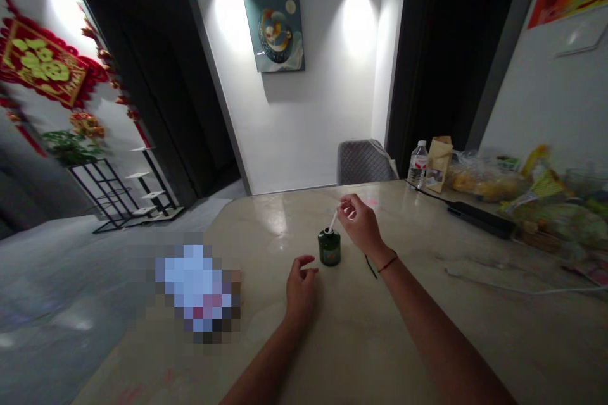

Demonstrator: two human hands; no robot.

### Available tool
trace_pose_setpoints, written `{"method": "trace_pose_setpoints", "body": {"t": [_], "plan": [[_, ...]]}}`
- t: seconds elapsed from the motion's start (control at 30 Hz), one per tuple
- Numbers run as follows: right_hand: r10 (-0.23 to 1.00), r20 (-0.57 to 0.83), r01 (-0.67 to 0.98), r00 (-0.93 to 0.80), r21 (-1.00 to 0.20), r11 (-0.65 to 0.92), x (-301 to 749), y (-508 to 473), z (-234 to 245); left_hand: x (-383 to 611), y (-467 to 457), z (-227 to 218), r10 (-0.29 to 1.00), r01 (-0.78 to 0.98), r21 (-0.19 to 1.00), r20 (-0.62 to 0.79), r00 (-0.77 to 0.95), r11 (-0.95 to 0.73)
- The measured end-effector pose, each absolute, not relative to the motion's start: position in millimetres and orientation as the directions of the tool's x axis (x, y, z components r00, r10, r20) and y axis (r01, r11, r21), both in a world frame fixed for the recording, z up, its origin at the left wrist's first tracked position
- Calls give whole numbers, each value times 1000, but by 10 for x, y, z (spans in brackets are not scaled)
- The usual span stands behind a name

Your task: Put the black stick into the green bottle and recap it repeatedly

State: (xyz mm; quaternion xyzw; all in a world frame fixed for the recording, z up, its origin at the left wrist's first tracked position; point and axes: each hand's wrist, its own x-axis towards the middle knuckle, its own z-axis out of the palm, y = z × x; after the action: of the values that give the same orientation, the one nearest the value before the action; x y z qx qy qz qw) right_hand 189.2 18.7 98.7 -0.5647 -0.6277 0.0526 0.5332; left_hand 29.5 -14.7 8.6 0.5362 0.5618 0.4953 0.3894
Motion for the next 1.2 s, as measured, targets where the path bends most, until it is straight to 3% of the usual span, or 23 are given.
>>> {"method": "trace_pose_setpoints", "body": {"t": [0.1,0.27,0.43,0.67,0.87,1.0,1.2], "plan": [[771,627,729,111,-579,366,1850,193,931,290,-139,81,988,215,973,105,-117,-78],[847,526,833,-79,-431,346,1819,222,817,290,-132,66,986,207,974,114,-119,-88],[869,483,839,-109,-424,341,1840,244,780,294,-134,58,987,198,976,110,-115,-86],[882,471,825,-2,-498,268,1924,253,823,301,-151,91,986,183,980,101,-135,-76],[940,290,961,179,-256,-104,2098,292,649,299,-164,109,989,217,975,82,-124,-54],[973,131,974,189,-154,-168,2120,327,418,294,-165,100,988,216,975,82,-128,-53],[963,103,961,250,-152,-233,2080,357,319,294,-150,89,988,212,976,86,-129,-57]]}}
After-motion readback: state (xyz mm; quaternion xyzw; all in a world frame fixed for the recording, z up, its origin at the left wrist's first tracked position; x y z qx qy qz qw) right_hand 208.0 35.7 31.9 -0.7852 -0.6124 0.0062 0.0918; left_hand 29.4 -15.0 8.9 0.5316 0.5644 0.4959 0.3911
